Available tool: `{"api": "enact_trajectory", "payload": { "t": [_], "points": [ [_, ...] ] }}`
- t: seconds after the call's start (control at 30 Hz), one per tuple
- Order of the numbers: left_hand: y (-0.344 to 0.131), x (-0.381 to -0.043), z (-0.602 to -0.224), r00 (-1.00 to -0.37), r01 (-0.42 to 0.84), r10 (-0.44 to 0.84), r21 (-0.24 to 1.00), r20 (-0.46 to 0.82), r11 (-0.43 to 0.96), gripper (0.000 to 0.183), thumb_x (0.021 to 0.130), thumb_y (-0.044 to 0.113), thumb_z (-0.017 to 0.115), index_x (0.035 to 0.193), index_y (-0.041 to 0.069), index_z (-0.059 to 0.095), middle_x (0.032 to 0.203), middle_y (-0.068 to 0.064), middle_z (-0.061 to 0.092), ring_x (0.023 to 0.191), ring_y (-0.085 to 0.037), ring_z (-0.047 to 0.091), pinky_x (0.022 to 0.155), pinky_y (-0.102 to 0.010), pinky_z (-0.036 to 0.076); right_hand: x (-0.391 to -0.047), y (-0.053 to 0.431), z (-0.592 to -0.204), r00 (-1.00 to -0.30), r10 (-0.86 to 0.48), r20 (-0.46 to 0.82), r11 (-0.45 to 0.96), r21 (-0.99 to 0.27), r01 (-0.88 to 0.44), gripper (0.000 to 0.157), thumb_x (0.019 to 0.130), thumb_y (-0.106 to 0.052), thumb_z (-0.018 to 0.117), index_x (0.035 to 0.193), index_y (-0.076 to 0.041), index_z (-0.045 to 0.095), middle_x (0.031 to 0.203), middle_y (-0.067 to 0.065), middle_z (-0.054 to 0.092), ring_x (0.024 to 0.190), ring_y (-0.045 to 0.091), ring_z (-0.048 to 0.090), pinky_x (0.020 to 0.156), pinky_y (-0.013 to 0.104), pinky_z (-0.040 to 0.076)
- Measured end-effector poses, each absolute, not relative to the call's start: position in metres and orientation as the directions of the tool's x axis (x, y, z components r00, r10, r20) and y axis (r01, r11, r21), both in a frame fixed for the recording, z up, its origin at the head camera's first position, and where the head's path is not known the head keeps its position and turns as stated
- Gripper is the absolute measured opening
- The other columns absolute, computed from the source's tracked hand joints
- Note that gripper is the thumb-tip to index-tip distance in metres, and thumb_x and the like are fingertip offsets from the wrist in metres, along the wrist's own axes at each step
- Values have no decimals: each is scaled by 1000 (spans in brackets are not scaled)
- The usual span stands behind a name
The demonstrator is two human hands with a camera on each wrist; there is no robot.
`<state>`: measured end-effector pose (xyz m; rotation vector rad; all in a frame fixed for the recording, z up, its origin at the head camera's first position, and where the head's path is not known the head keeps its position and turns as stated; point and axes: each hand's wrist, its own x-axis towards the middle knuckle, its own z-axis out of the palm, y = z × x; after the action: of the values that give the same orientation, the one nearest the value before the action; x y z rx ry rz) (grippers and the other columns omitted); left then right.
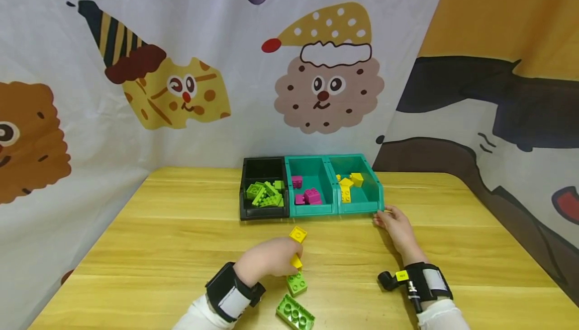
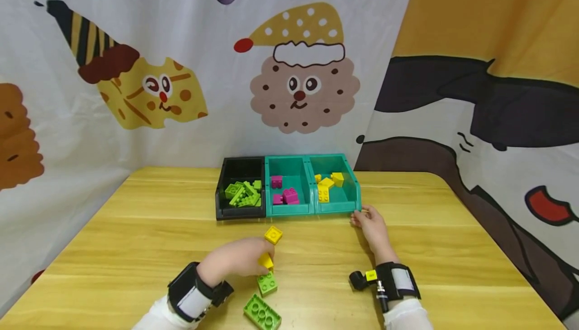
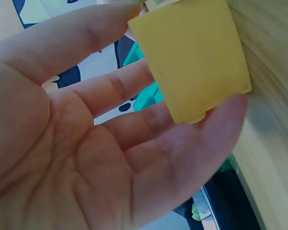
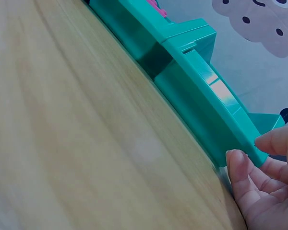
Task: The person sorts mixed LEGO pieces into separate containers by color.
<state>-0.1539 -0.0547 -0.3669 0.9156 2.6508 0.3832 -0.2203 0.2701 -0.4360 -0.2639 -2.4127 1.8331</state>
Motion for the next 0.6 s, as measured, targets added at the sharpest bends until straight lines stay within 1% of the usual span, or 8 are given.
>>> {"api": "enact_trajectory", "payload": {
  "t": [0.17, 0.43, 0.6],
  "points": [
    [-54, -154, -367, -745, 553, 636, 348, -200, 757, 11, 82, 18, 72, 84, 13, 62, 79, 6, 59, 69, -7, 48, 70, -24, 45, -220, 270, -436, -979, 200, -28, 265, -961, 82, 46, 100, -15, 44, 135, 11, 32, 93, 1, 61, 75, -4, 59, 73, 12, 48],
    [-56, -155, -369, -755, 538, 629, 373, -185, 756, 11, 81, 18, 71, 83, 13, 62, 76, 6, 55, 66, -8, 47, 65, -23, 42, -221, 270, -436, -979, 201, -19, 264, -962, 73, 46, 100, -15, 44, 136, 11, 32, 92, 1, 61, 75, -3, 59, 73, 12, 49],
    [-59, -156, -365, -757, 562, 641, 373, -126, 738, 14, 82, 19, 71, 90, 10, 64, 81, 3, 58, 70, -8, 47, 68, -23, 44, -221, 270, -437, -979, 203, -19, 259, -963, 72, 45, 100, -15, 44, 135, 11, 32, 92, 2, 62, 75, -3, 59, 73, 13, 49]
  ]
}}
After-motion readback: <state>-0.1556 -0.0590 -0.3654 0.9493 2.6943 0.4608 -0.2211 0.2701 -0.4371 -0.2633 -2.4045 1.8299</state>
